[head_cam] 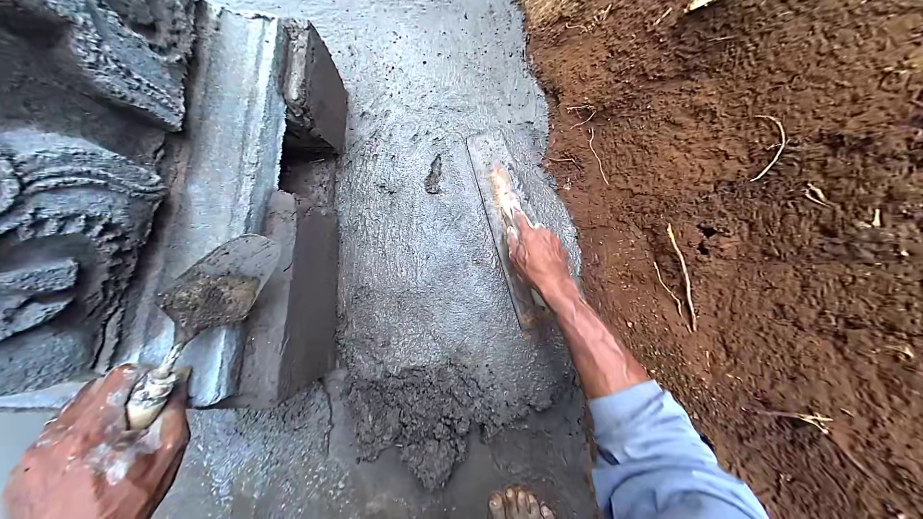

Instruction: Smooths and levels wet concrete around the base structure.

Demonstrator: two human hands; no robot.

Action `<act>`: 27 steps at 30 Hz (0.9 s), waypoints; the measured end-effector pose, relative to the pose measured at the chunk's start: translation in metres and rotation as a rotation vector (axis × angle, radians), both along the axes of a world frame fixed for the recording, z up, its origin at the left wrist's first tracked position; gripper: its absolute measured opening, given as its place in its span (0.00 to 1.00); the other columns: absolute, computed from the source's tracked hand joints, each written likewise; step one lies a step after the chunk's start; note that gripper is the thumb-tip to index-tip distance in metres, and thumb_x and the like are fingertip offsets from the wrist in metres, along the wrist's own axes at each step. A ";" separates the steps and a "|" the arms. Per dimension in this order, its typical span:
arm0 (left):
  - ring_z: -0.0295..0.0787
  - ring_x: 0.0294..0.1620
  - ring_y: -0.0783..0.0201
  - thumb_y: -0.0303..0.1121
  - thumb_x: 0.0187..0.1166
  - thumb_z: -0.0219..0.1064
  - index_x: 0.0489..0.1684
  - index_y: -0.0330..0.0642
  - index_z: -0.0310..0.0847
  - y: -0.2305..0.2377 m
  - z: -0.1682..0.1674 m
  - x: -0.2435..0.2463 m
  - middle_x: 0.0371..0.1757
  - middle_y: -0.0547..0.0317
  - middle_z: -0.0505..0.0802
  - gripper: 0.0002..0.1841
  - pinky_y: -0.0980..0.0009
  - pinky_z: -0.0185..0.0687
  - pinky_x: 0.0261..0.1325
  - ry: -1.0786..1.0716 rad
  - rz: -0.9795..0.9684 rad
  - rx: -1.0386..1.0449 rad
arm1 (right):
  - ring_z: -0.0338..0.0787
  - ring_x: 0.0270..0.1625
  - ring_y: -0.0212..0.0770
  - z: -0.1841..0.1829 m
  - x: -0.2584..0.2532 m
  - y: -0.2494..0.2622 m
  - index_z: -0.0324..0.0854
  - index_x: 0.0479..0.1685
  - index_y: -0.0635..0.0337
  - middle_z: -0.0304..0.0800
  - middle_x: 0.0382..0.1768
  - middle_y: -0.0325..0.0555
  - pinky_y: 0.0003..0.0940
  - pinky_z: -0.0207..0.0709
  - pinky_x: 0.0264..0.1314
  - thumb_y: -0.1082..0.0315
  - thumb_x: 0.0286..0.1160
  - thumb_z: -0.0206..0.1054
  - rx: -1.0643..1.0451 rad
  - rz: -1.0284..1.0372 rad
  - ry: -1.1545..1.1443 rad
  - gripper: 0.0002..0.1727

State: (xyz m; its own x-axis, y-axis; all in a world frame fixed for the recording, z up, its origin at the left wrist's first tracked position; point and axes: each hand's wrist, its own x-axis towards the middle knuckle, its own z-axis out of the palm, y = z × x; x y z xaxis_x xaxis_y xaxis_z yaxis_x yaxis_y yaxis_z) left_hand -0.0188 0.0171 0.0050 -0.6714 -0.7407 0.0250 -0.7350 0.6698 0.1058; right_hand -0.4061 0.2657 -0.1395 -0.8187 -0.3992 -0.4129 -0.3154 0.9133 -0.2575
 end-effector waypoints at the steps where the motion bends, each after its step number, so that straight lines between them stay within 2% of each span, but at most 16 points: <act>1: 0.89 0.49 0.24 0.40 0.83 0.61 0.52 0.22 0.82 -0.001 0.000 0.000 0.47 0.22 0.89 0.22 0.31 0.78 0.51 -0.002 -0.004 0.002 | 0.89 0.62 0.72 0.000 -0.018 -0.013 0.64 0.91 0.46 0.88 0.60 0.72 0.70 0.79 0.60 0.54 0.93 0.49 -0.009 -0.005 0.005 0.29; 3: 0.89 0.49 0.26 0.40 0.83 0.61 0.53 0.22 0.82 -0.002 0.000 0.001 0.48 0.22 0.89 0.22 0.33 0.78 0.52 -0.016 -0.010 0.003 | 0.88 0.65 0.71 -0.001 -0.053 -0.039 0.63 0.92 0.47 0.89 0.62 0.70 0.70 0.78 0.63 0.54 0.92 0.50 -0.015 -0.035 0.018 0.30; 5: 0.89 0.50 0.25 0.41 0.83 0.60 0.53 0.22 0.82 0.000 0.000 0.000 0.47 0.22 0.89 0.23 0.32 0.78 0.51 -0.021 -0.005 0.001 | 0.89 0.65 0.69 -0.002 -0.065 -0.049 0.61 0.93 0.46 0.89 0.62 0.68 0.68 0.79 0.64 0.52 0.93 0.48 -0.014 -0.066 0.028 0.30; 8: 0.88 0.49 0.21 0.42 0.83 0.60 0.53 0.23 0.82 0.002 0.003 -0.002 0.48 0.21 0.89 0.24 0.28 0.77 0.48 -0.011 0.019 -0.014 | 0.90 0.61 0.71 0.003 -0.035 -0.025 0.59 0.94 0.46 0.90 0.57 0.70 0.70 0.80 0.60 0.48 0.94 0.47 -0.019 -0.090 0.013 0.32; 11: 0.88 0.46 0.21 0.43 0.82 0.60 0.50 0.23 0.82 0.001 0.000 0.000 0.45 0.21 0.89 0.23 0.27 0.76 0.44 0.003 0.022 -0.047 | 0.90 0.60 0.74 0.001 -0.030 -0.030 0.65 0.90 0.52 0.90 0.56 0.73 0.72 0.79 0.60 0.49 0.94 0.50 -0.056 -0.083 -0.023 0.31; 13: 0.89 0.45 0.22 0.43 0.82 0.58 0.49 0.23 0.82 0.002 -0.002 0.002 0.44 0.22 0.89 0.24 0.29 0.76 0.43 0.000 0.001 -0.051 | 0.90 0.58 0.73 -0.001 -0.018 -0.044 0.66 0.90 0.49 0.89 0.56 0.72 0.71 0.81 0.58 0.49 0.93 0.50 -0.068 -0.043 -0.045 0.30; 16: 0.88 0.47 0.20 0.42 0.81 0.59 0.51 0.23 0.82 0.002 -0.001 0.002 0.46 0.20 0.89 0.24 0.27 0.76 0.44 -0.006 0.026 -0.030 | 0.92 0.46 0.70 0.001 0.025 -0.037 0.67 0.89 0.48 0.91 0.45 0.69 0.68 0.83 0.45 0.52 0.92 0.52 -0.122 0.159 -0.037 0.28; 18: 0.88 0.48 0.20 0.41 0.80 0.60 0.51 0.23 0.82 0.003 0.004 0.001 0.47 0.21 0.89 0.22 0.26 0.76 0.45 -0.012 0.028 -0.011 | 0.92 0.47 0.65 -0.004 0.032 -0.020 0.68 0.89 0.40 0.92 0.45 0.63 0.65 0.82 0.48 0.51 0.92 0.51 -0.077 0.233 -0.047 0.28; 20: 0.88 0.49 0.20 0.39 0.81 0.60 0.51 0.22 0.82 0.002 0.005 -0.004 0.47 0.21 0.89 0.21 0.27 0.77 0.45 -0.014 0.017 0.001 | 0.92 0.52 0.65 0.002 0.018 -0.013 0.68 0.89 0.37 0.92 0.50 0.62 0.65 0.81 0.53 0.48 0.92 0.50 -0.024 0.223 -0.059 0.28; 23: 0.88 0.49 0.21 0.40 0.82 0.59 0.51 0.23 0.82 0.005 0.004 -0.002 0.47 0.21 0.89 0.22 0.28 0.77 0.45 -0.034 0.027 -0.006 | 0.92 0.54 0.70 0.013 -0.008 -0.018 0.67 0.89 0.40 0.91 0.52 0.68 0.70 0.81 0.53 0.45 0.92 0.50 -0.013 0.156 -0.027 0.30; 27: 0.88 0.47 0.21 0.40 0.81 0.59 0.49 0.22 0.82 0.004 0.003 -0.002 0.45 0.21 0.89 0.22 0.28 0.76 0.44 -0.017 0.024 -0.038 | 0.90 0.57 0.77 0.029 -0.072 -0.033 0.63 0.92 0.46 0.89 0.55 0.75 0.75 0.78 0.57 0.46 0.92 0.50 -0.158 0.008 0.096 0.32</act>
State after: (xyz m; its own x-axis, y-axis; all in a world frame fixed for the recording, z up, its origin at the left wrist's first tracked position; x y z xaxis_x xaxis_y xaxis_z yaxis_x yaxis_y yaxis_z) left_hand -0.0206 0.0208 0.0081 -0.6537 -0.7556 0.0423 -0.7526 0.6550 0.0681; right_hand -0.4780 0.2331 -0.1109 -0.8479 -0.4595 -0.2643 -0.3526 0.8613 -0.3659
